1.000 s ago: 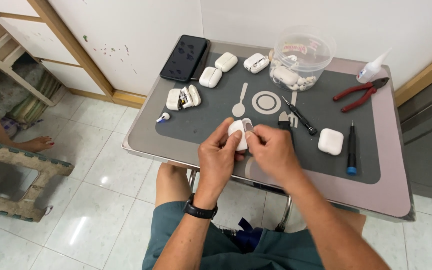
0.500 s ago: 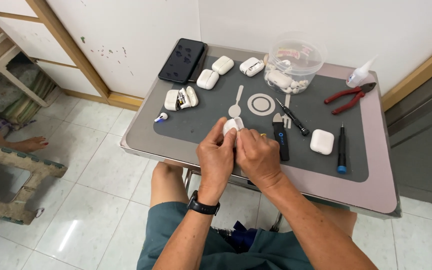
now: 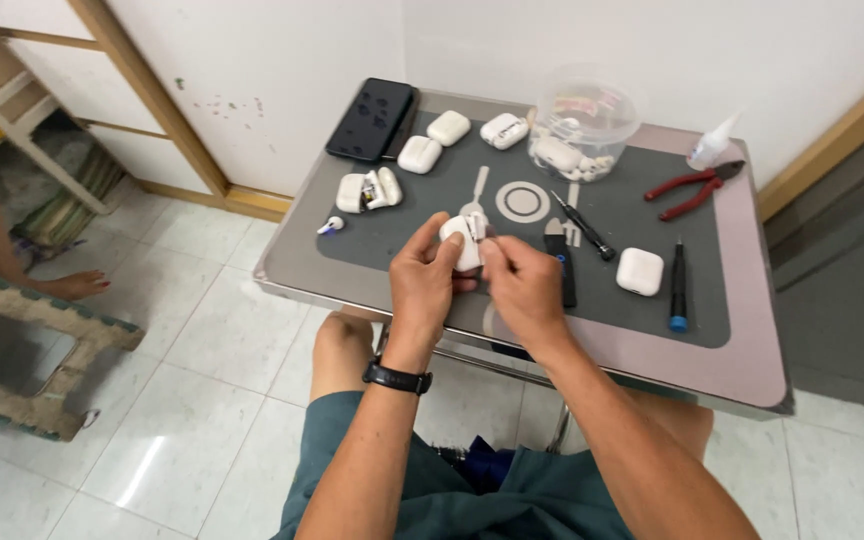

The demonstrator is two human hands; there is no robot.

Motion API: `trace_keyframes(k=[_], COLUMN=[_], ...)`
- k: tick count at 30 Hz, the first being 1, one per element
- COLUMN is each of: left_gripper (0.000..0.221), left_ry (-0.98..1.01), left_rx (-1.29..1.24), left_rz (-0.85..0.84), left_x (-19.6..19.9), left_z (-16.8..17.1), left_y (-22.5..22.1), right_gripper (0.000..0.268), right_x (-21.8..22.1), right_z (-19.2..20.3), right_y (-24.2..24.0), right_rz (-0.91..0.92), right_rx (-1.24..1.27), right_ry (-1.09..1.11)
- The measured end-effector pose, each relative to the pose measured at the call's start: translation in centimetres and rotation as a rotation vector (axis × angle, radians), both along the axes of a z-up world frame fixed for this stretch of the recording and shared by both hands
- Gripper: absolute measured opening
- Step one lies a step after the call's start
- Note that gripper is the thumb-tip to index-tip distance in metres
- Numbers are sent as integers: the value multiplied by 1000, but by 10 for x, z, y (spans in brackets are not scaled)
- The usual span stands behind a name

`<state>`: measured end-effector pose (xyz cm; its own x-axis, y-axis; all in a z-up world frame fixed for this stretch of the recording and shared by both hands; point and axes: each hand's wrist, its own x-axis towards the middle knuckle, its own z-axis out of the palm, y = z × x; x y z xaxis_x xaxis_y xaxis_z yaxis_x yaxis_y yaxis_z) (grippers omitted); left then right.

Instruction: Prying open and disassembling an AirPod charging case using a small blade and other repair tools.

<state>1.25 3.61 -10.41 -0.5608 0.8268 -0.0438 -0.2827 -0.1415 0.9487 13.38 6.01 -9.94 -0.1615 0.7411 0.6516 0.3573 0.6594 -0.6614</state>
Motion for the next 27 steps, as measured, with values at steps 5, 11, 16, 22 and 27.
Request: trace_keyframes(k=[5, 11, 16, 22, 27], left_gripper=[47, 47, 46, 43, 44], left_ry=[-171, -261, -200, -111, -71], left_rx=[91, 148, 201, 250, 267], left_rz=[-127, -232, -208, -218, -210], left_x=[-10, -18, -17, -15, -14], left_z=[8, 11, 3, -15, -22], left_y=[-8, -16, -14, -9, -8], right_gripper=[30, 20, 23, 24, 27], right_x=[-4, -7, 2, 5, 6], right_z=[15, 20, 34, -7, -5], right_y=[-26, -36, -43, -23, -25], right_rz=[24, 92, -11, 4, 13], right_rx=[-323, -492, -103, -96, -94], right_ry=[354, 609, 278, 175, 177])
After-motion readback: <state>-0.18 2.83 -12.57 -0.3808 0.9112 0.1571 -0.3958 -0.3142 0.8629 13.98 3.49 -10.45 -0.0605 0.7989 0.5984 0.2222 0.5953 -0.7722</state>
